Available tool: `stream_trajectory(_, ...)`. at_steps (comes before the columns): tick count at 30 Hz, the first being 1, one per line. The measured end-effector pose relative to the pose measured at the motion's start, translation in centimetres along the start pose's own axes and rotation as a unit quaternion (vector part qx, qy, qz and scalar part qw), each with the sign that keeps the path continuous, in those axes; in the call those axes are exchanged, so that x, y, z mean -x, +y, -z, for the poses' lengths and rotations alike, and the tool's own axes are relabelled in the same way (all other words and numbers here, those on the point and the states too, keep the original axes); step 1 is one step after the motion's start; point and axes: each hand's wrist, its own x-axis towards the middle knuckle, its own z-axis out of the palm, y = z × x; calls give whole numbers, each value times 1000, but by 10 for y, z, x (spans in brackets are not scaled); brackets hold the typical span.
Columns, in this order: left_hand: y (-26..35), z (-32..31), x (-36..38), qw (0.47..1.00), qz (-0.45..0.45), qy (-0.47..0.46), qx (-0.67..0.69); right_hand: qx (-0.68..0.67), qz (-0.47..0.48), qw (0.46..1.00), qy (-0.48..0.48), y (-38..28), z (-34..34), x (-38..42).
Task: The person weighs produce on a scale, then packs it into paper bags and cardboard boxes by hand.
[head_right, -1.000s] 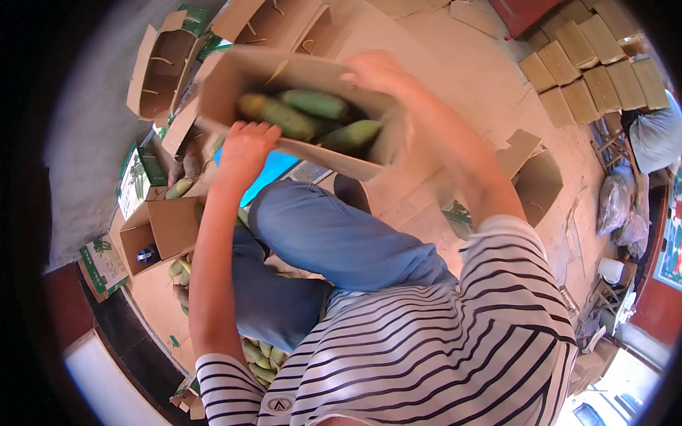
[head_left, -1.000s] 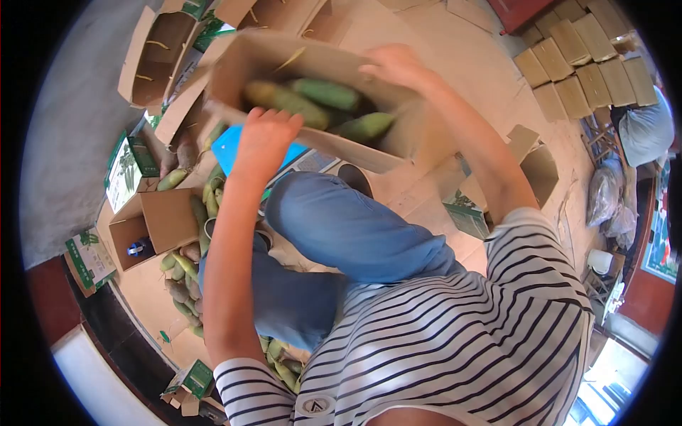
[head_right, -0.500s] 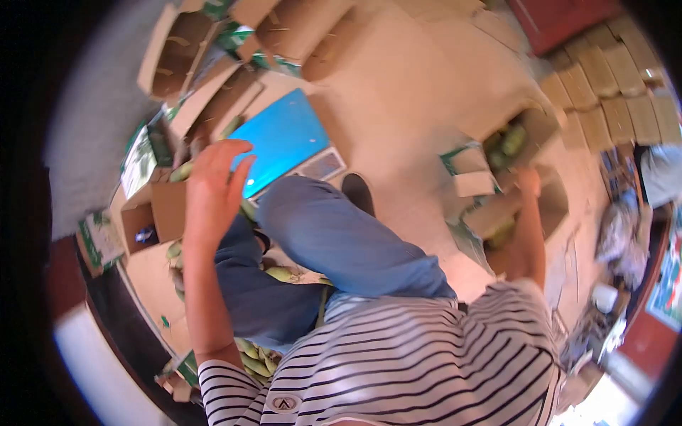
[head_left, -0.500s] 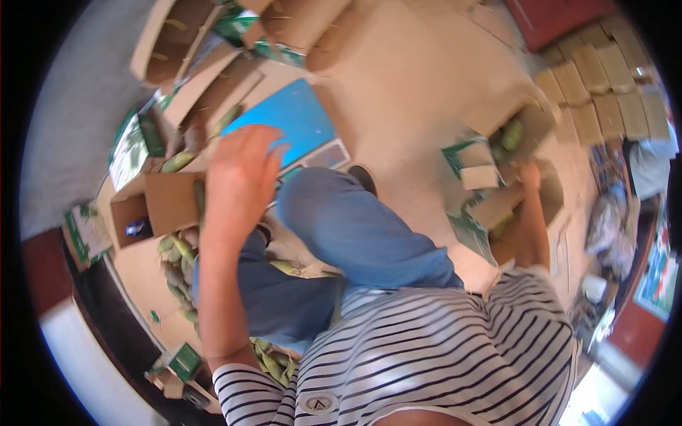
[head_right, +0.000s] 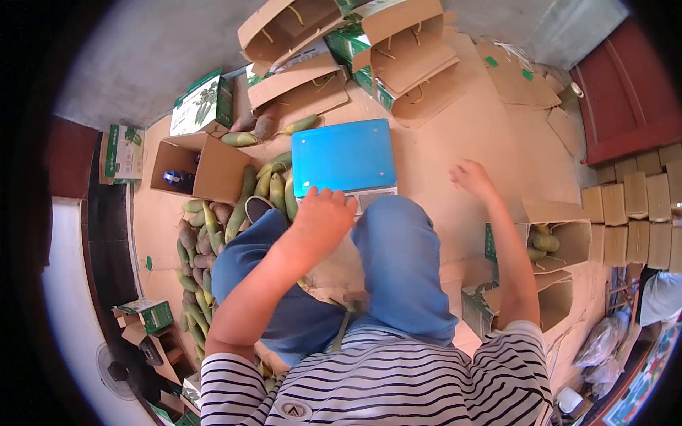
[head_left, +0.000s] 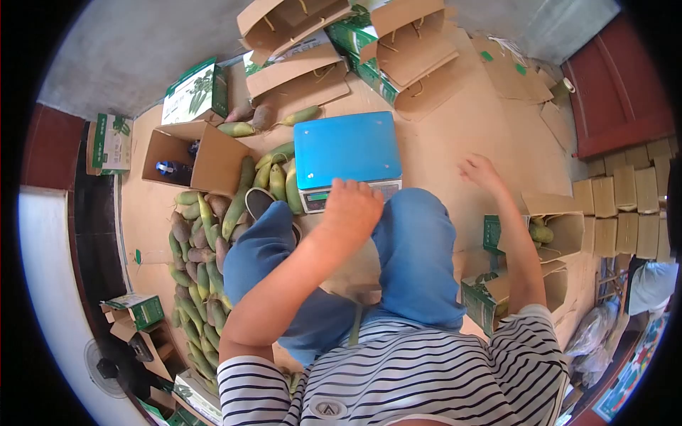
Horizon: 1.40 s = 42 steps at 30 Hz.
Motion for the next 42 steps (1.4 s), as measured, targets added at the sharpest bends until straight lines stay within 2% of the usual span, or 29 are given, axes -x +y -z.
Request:
stream_trajectory(2, 4, -1, 4, 1000, -13, 17, 7, 96, 93, 989, -55, -59, -16, -35)
stream_trajectory(4, 6, 5, 7, 999, -27, 23, 7, 69, 114, 990, -46, -92, -29, -73)
stream_trajectory(6, 8, 3, 9, 999, -22, 31, -3, 46, 97, 994, -24, -122, -39, -108)
stream_trajectory(8, 11, 3, 10, 999, -23, 45, -16, 113, 163, 979, 45, -128, -48, -155)
stream_trajectory(11, 13, 7, 13, 998, -28, 58, -21, 135, 167, 973, 89, -150, -57, -203)
stream_trajectory(20, 17, 27, 20, 997, -59, 49, 20, -69, 133, 981, 127, -166, -100, -322)
stream_trajectory(23, 15, 34, 22, 998, -62, 19, 24, -105, 85, 981, 137, -176, -105, -335)
stream_trajectory(26, 13, 35, 25, 998, -56, -16, 40, -140, -12, 988, 63, -188, -106, -336)
stream_trajectory(29, 10, 30, 25, 998, -47, -3, 43, -145, -34, 983, 103, -188, -114, -344)
stream_trajectory(32, 8, 25, 23, 998, -49, 29, 22, 77, -112, 987, 83, -195, -92, -341)
stream_trajectory(34, 10, 24, 22, 998, -46, 41, 13, 175, -69, 974, 130, -181, -71, -331)
stream_trajectory(35, 11, 27, 22, 998, -47, 19, 26, 223, -46, 962, 152, -173, -61, -325)
stream_trajectory(37, 13, 34, 21, 997, -52, -30, 56, 219, -22, 957, 187, -158, -37, -313)
stream_trajectory(39, 14, 31, 21, 997, -52, -18, 54, 242, -23, 952, 188, -138, -7, -302)
stream_trajectory(42, 12, 29, 21, 998, -49, 26, 30, 235, 79, 944, 218, -103, 21, -230)
